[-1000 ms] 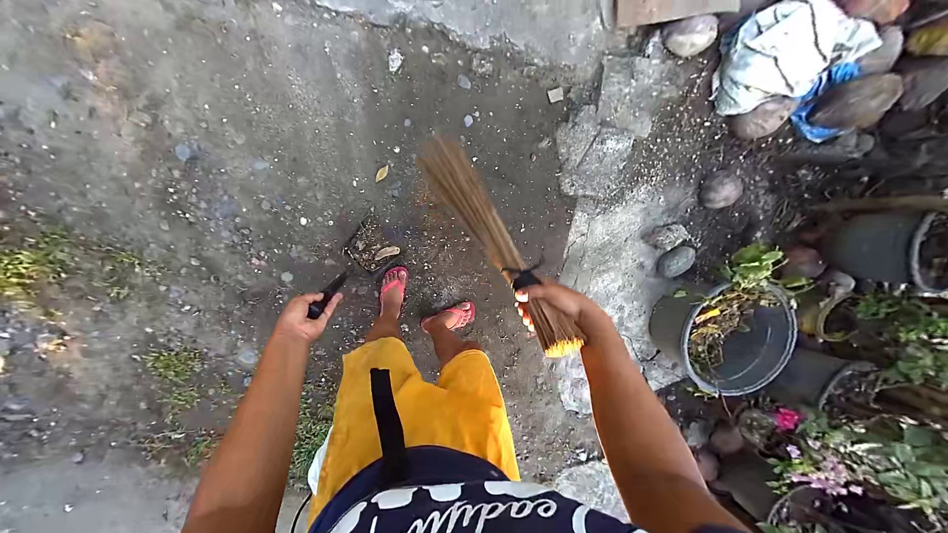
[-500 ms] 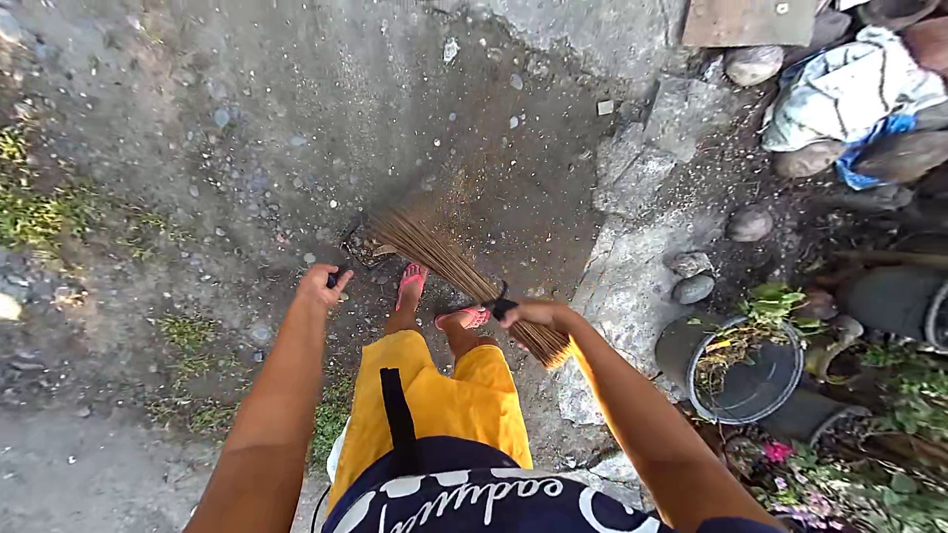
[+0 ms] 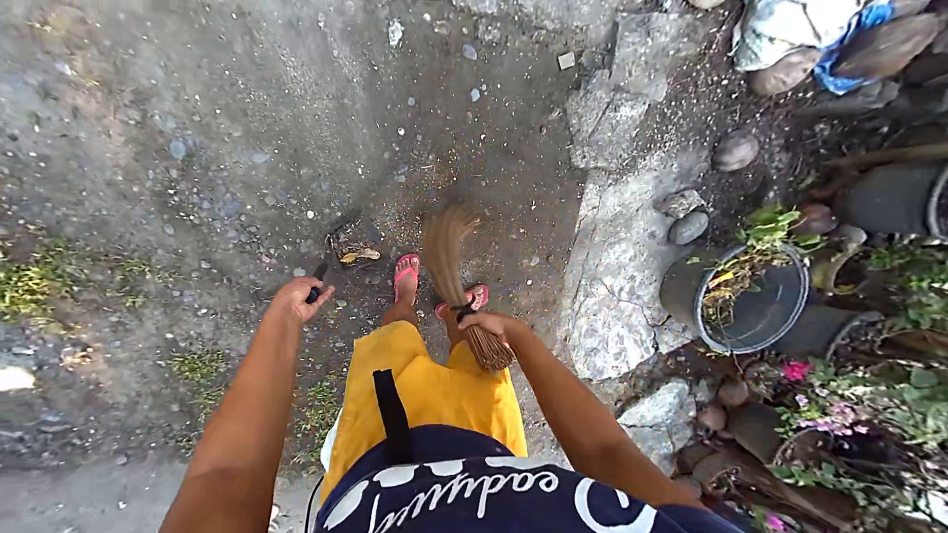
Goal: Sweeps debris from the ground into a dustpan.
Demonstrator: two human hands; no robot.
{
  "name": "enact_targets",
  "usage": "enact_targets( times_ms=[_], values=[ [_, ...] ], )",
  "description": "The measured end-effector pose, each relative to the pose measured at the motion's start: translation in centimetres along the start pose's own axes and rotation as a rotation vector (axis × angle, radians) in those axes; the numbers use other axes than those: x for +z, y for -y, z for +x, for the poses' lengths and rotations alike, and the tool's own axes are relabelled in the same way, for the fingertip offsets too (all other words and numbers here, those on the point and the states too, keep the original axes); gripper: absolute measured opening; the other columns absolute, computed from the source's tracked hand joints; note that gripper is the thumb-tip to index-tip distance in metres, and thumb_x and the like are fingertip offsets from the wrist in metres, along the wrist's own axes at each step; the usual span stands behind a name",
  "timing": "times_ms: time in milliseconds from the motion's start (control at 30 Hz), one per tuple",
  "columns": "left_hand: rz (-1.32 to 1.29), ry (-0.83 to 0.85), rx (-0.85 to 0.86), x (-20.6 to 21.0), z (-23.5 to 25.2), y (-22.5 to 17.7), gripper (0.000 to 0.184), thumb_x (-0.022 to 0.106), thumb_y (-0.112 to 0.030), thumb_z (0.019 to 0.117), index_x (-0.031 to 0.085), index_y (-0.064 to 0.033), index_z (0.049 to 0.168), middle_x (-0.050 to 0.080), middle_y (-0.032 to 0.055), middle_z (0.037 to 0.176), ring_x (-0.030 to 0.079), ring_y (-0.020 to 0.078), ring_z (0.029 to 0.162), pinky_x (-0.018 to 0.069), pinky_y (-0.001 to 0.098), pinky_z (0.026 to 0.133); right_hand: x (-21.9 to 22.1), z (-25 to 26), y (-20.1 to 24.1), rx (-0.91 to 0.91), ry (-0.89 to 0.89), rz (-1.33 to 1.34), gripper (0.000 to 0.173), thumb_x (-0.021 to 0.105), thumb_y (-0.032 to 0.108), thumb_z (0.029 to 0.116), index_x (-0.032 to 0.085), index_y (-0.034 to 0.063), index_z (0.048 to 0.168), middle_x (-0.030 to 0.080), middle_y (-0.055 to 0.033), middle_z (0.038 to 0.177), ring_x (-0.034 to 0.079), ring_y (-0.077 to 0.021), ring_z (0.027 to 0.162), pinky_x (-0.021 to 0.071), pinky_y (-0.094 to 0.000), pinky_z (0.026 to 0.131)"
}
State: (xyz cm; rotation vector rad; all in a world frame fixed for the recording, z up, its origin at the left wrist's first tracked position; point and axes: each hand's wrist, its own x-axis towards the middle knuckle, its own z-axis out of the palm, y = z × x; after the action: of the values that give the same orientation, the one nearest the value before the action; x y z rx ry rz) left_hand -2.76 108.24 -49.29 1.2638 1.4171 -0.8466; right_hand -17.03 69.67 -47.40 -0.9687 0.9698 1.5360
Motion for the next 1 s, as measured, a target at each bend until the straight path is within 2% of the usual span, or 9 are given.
enact_targets(
  times_ms=[67, 133, 267, 433, 567, 667, 733, 833, 1000],
  values=[
    [0.141, 0.004, 0.016, 0.4, 0.6, -0.2, 0.041, 0.053, 0.002, 0.0959, 0.045, -0.0022, 0.136, 0.052, 0.0150, 0.117, 0.060, 0.0212, 0.095, 0.0570, 0.0336, 0.080, 0.0, -2.0, -2.5, -0.010, 0.075, 0.024, 0.024, 0.052, 0.029, 0.1011, 0.055, 0.0086, 0.113, 0.064, -0.0047, 0.076, 0.064, -0.0157, 0.064, 0.0581, -0.0344, 0.061],
    [0.195, 0.001, 0.030, 0.3, 1.2, -0.6, 0.039, 0.053, 0.002, 0.0959, 0.046, -0.0014, 0.134, 0.052, 0.0138, 0.112, 0.060, 0.0198, 0.089, 0.0571, 0.0329, 0.078, -1.6, -5.5, -6.1, -0.093, 0.049, 0.094, 0.033, 0.057, 0.027, 0.0956, 0.052, 0.0087, 0.122, 0.066, -0.0065, 0.076, 0.067, -0.0190, 0.064, 0.0600, -0.0374, 0.062],
    [0.202, -0.013, 0.040, -0.3, 2.3, -1.4, 0.041, 0.054, 0.000, 0.0962, 0.045, -0.0018, 0.137, 0.053, 0.0157, 0.117, 0.062, 0.0212, 0.094, 0.0577, 0.0332, 0.079, -2.8, -10.2, -12.1, -0.183, -0.119, 0.355, 0.049, 0.058, 0.015, 0.0929, 0.038, 0.0107, 0.137, 0.067, -0.0125, 0.083, 0.071, -0.0267, 0.069, 0.0634, -0.0437, 0.066],
    [0.261, 0.006, 0.070, 0.2, 1.5, -2.2, 0.043, 0.053, 0.000, 0.0955, 0.045, -0.0036, 0.138, 0.053, 0.0161, 0.123, 0.062, 0.0232, 0.100, 0.0579, 0.0355, 0.082, 0.6, -3.1, -11.4, -0.212, -0.408, 0.513, 0.037, 0.055, 0.016, 0.1016, 0.044, 0.0035, 0.135, 0.064, -0.0126, 0.086, 0.067, -0.0223, 0.069, 0.0609, -0.0400, 0.066],
    [0.360, 0.013, 0.107, 0.6, 0.5, -2.0, 0.044, 0.051, -0.002, 0.0978, 0.042, -0.0049, 0.141, 0.052, 0.0164, 0.126, 0.062, 0.0234, 0.103, 0.0580, 0.0352, 0.083, 5.5, 4.4, -11.3, -0.126, -0.101, 0.297, 0.034, 0.058, 0.025, 0.1005, 0.054, 0.0030, 0.126, 0.064, -0.0093, 0.088, 0.065, -0.0186, 0.072, 0.0583, -0.0377, 0.071],
    [0.441, 0.036, 0.123, 0.9, -0.1, -1.3, 0.046, 0.050, -0.003, 0.0987, 0.040, -0.0055, 0.143, 0.051, 0.0173, 0.129, 0.062, 0.0243, 0.104, 0.0580, 0.0357, 0.083, 7.6, 2.9, -15.8, -0.184, -0.003, 0.325, 0.038, 0.061, 0.022, 0.0971, 0.050, 0.0064, 0.130, 0.065, -0.0100, 0.082, 0.067, -0.0207, 0.067, 0.0605, -0.0387, 0.065],
    [0.433, 0.053, 0.146, 0.9, -0.5, -1.1, 0.047, 0.051, -0.002, 0.0976, 0.040, -0.0047, 0.143, 0.051, 0.0186, 0.131, 0.062, 0.0259, 0.106, 0.0586, 0.0374, 0.084, 7.6, -0.3, -20.1, -0.231, -0.069, 0.421, 0.052, 0.064, 0.017, 0.0937, 0.042, 0.0096, 0.141, 0.065, -0.0133, 0.085, 0.067, -0.0248, 0.067, 0.0611, -0.0423, 0.064],
    [0.441, 0.046, 0.184, -0.3, -0.5, -1.7, 0.047, 0.053, -0.002, 0.0962, 0.042, -0.0040, 0.141, 0.053, 0.0188, 0.129, 0.064, 0.0256, 0.104, 0.0591, 0.0367, 0.082, 7.1, -3.2, -25.0, -0.298, -0.187, 0.528, 0.051, 0.061, 0.017, 0.0936, 0.040, 0.0106, 0.140, 0.065, -0.0114, 0.080, 0.067, -0.0241, 0.063, 0.0615, -0.0414, 0.061],
    [0.582, 0.011, 0.211, -0.5, 0.1, -2.5, 0.042, 0.053, -0.004, 0.0979, 0.044, -0.0051, 0.139, 0.054, 0.0162, 0.124, 0.063, 0.0220, 0.099, 0.0578, 0.0316, 0.080, 8.8, 2.3, -21.1, -0.306, -0.394, 0.692, 0.045, 0.060, 0.017, 0.1008, 0.044, 0.0048, 0.140, 0.066, -0.0150, 0.094, 0.068, -0.0229, 0.074, 0.0609, -0.0401, 0.071]
  ],
)
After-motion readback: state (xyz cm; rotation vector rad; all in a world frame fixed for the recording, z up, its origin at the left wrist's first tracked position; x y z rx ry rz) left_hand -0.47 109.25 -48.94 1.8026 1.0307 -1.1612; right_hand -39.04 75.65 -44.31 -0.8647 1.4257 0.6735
